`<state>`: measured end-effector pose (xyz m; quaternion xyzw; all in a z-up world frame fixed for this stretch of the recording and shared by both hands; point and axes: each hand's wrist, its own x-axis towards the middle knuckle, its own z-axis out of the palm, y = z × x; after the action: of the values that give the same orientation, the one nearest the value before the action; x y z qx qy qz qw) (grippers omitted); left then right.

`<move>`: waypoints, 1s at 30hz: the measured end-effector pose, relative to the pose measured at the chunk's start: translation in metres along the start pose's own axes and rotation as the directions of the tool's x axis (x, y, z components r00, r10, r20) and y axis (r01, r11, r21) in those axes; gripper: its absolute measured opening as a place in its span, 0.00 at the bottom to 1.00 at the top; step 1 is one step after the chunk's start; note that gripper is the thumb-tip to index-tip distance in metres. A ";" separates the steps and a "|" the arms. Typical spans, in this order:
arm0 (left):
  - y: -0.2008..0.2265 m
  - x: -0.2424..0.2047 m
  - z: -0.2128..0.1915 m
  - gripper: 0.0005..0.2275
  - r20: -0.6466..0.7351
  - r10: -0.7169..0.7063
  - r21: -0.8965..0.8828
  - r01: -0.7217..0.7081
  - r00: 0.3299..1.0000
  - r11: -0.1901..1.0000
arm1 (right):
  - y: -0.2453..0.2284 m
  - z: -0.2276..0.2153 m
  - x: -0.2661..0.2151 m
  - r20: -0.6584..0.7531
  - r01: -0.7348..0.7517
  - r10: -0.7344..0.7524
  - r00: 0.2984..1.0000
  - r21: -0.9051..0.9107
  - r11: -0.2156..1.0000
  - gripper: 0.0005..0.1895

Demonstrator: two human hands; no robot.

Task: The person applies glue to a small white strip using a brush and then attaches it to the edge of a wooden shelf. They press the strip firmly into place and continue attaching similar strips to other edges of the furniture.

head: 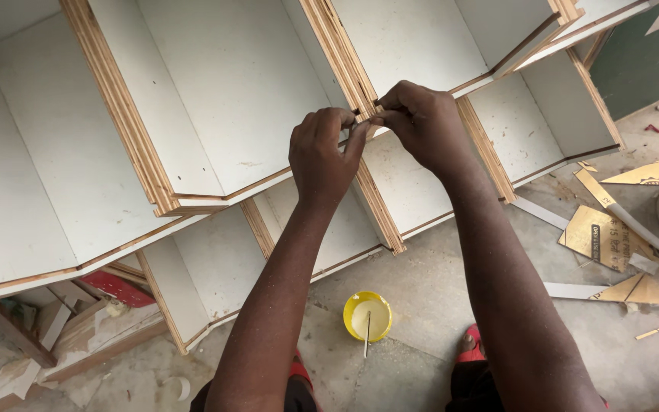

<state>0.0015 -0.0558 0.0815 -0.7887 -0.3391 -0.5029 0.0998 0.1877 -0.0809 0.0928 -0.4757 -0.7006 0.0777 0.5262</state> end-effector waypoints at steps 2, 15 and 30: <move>-0.001 -0.001 0.002 0.11 0.001 -0.002 0.008 0.002 1.000 1.000 | 0.003 0.002 0.000 -0.018 0.049 -0.050 0.999 -0.041 0.998 0.07; -0.008 -0.009 0.014 0.14 0.011 -0.032 -0.046 0.033 0.999 0.998 | 0.022 0.015 -0.006 -0.107 0.012 -0.005 0.994 0.064 0.998 0.09; -0.025 -0.028 0.039 0.16 0.177 -0.190 0.055 0.183 0.966 0.982 | 0.047 0.030 -0.014 -0.013 -0.010 0.011 1.000 0.073 0.997 0.11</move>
<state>0.0065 -0.0300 0.0350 -0.7937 -0.4290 -0.4297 0.0361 0.1903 -0.0542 0.0419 -0.4604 -0.6912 0.1030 0.5474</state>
